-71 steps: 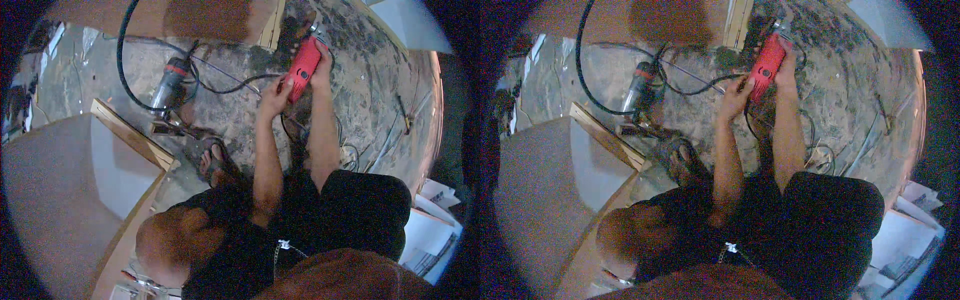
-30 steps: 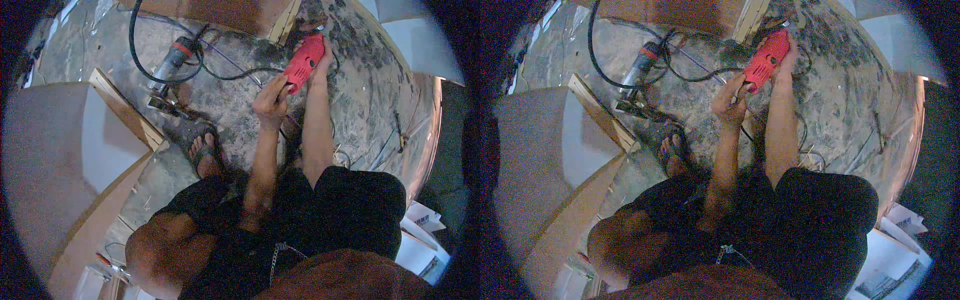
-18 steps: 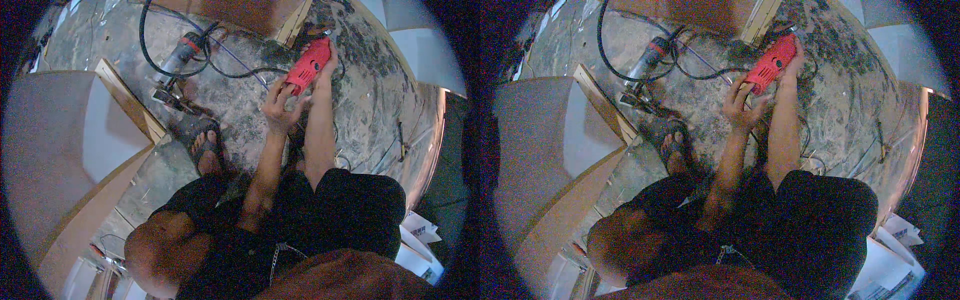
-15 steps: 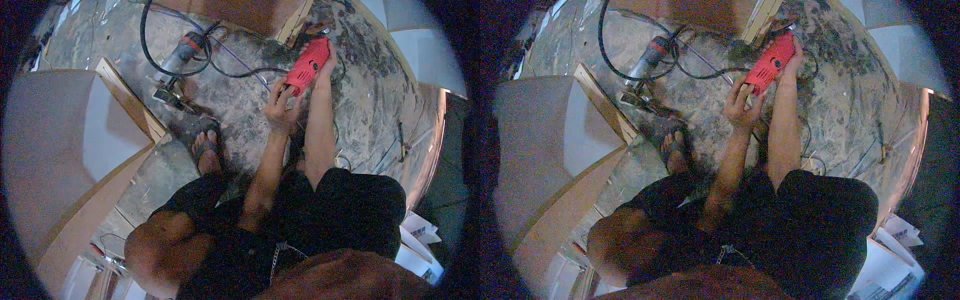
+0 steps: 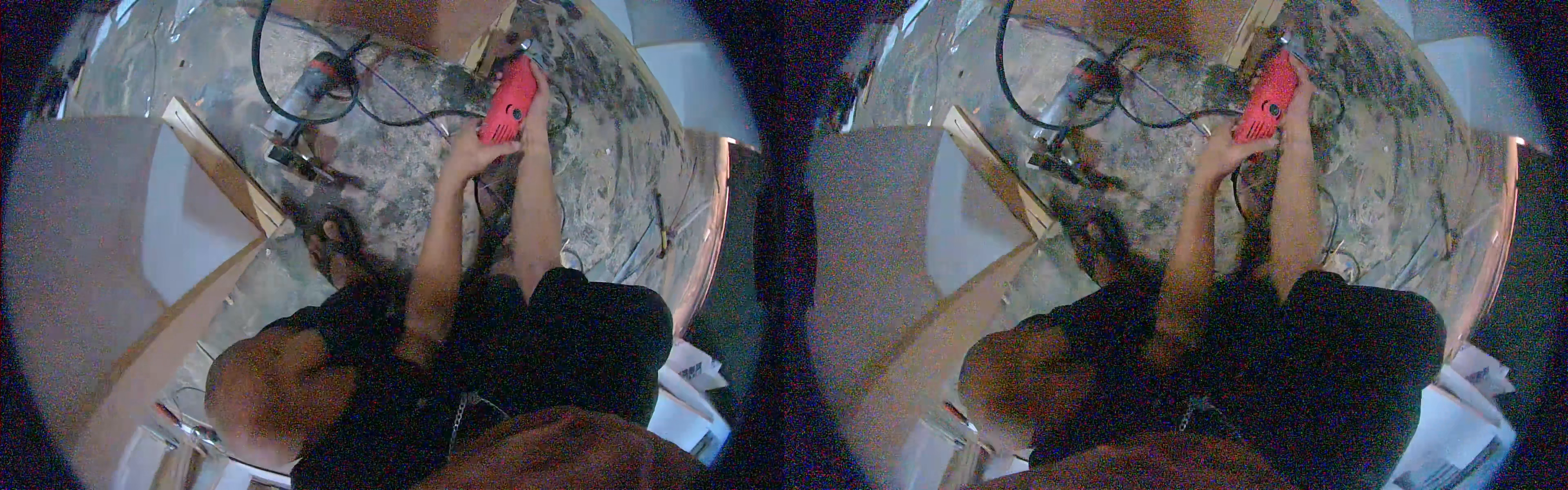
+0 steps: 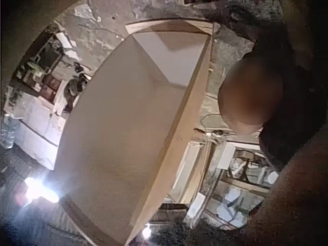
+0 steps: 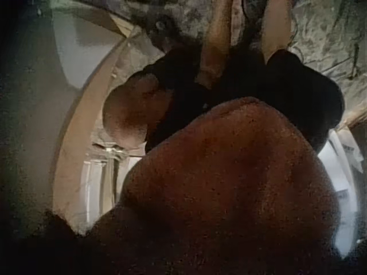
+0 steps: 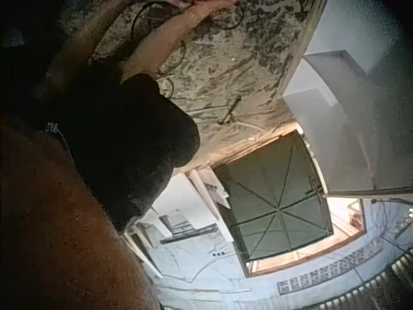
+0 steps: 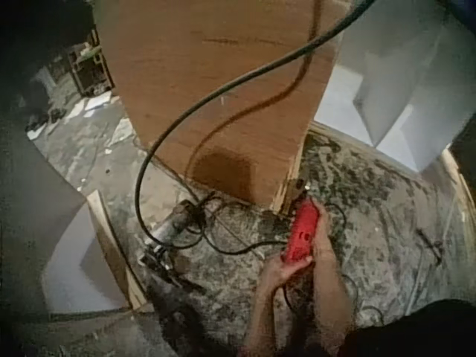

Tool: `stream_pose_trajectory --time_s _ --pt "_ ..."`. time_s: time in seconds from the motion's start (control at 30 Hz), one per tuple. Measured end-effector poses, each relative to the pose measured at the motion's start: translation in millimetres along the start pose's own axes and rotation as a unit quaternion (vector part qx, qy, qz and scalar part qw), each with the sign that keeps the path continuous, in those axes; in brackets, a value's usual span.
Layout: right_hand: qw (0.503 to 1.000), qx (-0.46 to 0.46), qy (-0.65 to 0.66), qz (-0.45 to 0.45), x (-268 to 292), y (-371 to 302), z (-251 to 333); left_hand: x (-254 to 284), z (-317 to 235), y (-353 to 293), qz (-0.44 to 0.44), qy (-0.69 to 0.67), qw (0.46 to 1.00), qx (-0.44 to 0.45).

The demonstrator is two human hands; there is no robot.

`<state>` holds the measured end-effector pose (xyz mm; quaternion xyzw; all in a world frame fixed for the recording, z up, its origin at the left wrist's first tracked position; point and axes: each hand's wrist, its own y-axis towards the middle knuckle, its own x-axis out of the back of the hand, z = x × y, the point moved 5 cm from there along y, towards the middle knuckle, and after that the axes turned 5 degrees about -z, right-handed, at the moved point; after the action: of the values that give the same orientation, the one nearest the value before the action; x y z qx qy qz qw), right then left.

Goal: The person uses an angle grinder to sand the edge of a wooden panel while holding it in place on the floor.

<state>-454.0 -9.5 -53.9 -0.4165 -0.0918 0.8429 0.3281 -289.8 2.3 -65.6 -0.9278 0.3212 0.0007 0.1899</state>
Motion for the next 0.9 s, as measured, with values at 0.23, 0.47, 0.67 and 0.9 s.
stream_pose_trajectory --time_s 0.23,0.47,0.67,0.9 --pt "0.99 0.077 -0.113 -0.033 -9.5 -16.2 15.7 -27.6 6.0 16.6 -0.022 0.09 0.994 -0.062" --pt "0.853 0.194 -0.435 -0.212 4.1 -18.6 37.4 -34.7 -6.0 -2.5 0.01 0.003 1.0 -0.025" --pt "0.845 0.205 -0.455 -0.193 -6.3 1.9 24.3 -30.5 37.7 34.7 0.001 0.075 0.996 -0.045" --pt "0.868 0.147 -0.431 -0.198 30.6 2.9 28.9 -50.3 20.0 29.9 -0.035 0.116 0.993 -0.011"
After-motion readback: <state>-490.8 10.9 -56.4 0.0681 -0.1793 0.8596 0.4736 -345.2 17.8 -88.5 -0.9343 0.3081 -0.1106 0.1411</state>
